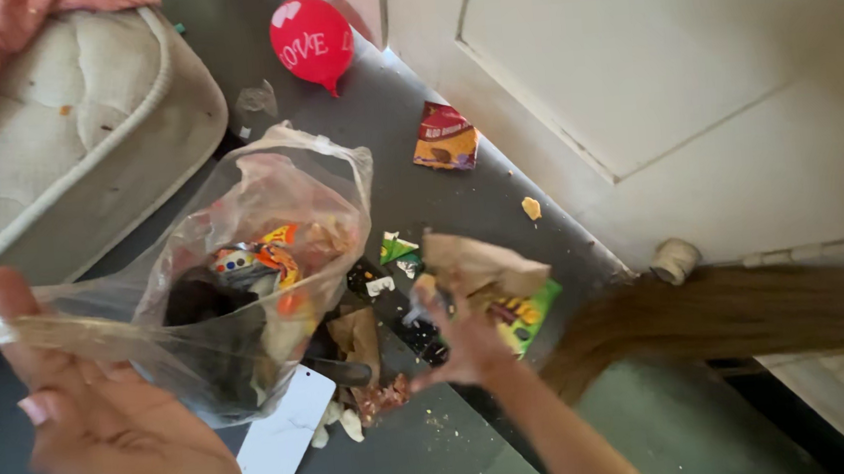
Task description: The person collects trash and debris into a plastic bag, then uses a broom and dustpan to sweep up the remaining small pieces on the floor.
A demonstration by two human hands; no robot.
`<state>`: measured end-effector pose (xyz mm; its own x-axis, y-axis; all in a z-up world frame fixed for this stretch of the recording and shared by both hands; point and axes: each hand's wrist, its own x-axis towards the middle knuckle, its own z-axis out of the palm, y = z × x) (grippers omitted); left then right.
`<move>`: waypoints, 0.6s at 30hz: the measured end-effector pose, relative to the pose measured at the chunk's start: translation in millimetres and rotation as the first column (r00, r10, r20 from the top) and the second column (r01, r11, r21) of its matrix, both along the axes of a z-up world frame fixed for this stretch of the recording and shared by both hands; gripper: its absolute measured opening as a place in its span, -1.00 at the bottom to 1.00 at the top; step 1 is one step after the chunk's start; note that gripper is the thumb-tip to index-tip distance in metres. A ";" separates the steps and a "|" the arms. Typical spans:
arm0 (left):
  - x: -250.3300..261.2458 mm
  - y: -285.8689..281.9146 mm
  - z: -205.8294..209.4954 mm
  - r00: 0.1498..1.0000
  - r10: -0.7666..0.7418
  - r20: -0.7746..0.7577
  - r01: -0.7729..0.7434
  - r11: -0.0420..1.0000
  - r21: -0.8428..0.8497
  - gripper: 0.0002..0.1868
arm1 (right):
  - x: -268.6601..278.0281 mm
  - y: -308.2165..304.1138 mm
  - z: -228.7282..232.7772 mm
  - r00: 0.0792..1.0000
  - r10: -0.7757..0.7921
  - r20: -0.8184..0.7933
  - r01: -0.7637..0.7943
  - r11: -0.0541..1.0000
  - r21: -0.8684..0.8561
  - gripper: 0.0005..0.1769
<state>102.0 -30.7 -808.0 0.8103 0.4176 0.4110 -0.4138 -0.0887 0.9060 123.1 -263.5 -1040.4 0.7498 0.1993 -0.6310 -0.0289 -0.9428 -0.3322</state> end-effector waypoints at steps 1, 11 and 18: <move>2.2 4.3 -0.4 1.000 -0.014 0.011 0.014 1.000 -0.010 -0.28 | -3.9 16.6 0.5 0.999 0.030 0.033 -0.032 0.997 0.068 0.74; 23.8 5.4 -7.2 0.994 0.006 0.110 0.012 0.987 -0.162 -0.29 | -8.2 120.3 5.6 0.966 0.071 0.248 -0.056 0.996 -0.069 0.72; 36.1 29.6 -5.0 0.982 0.017 0.188 0.020 0.980 -0.196 -0.29 | 64.8 103.6 7.5 0.922 0.201 0.331 -0.097 0.948 -0.305 0.53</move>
